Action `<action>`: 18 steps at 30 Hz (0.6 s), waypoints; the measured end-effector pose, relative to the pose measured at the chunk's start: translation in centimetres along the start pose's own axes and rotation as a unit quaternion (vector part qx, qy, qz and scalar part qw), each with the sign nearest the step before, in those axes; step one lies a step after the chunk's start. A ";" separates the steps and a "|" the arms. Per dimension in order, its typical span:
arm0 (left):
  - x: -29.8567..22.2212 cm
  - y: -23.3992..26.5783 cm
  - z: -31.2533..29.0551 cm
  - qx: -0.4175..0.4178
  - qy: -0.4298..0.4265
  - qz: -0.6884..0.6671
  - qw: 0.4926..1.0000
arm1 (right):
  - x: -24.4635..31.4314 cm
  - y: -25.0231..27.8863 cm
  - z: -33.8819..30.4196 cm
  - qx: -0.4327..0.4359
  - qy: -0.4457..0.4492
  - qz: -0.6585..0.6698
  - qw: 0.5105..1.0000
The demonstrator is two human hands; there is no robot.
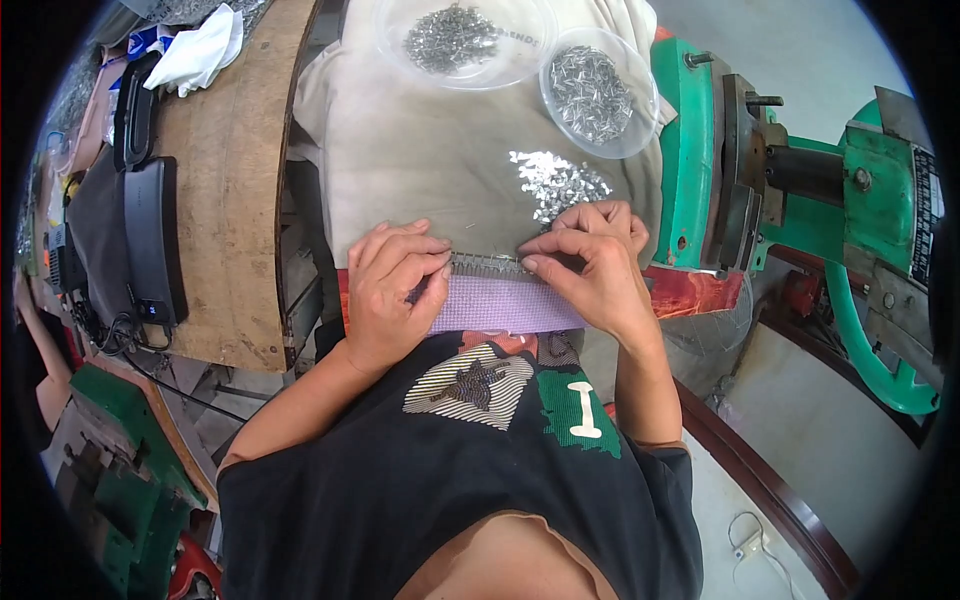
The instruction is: The person places small metal parts into a template plate by hand at a workbench.
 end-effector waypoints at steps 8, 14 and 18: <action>-0.1 0.0 0.1 -0.008 -0.010 0.010 1.000 | 1.3 -0.6 0.6 -0.023 0.016 -0.018 0.999; 0.0 0.0 0.1 -0.011 -0.008 0.008 1.000 | 1.7 -0.8 1.2 -0.010 0.026 -0.018 0.999; -0.1 0.0 0.1 -0.011 -0.008 0.006 1.000 | 1.7 -1.0 1.2 -0.006 0.025 -0.001 1.000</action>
Point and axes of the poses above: each hand's wrist, its own z-axis towards the middle knuckle, its own y-axis out of the back of the hand, x = y × z, the point moved 5 cm from there along z, towards the middle knuckle, and after that the axes turned 3 degrees about -z, right-handed, at the moved point
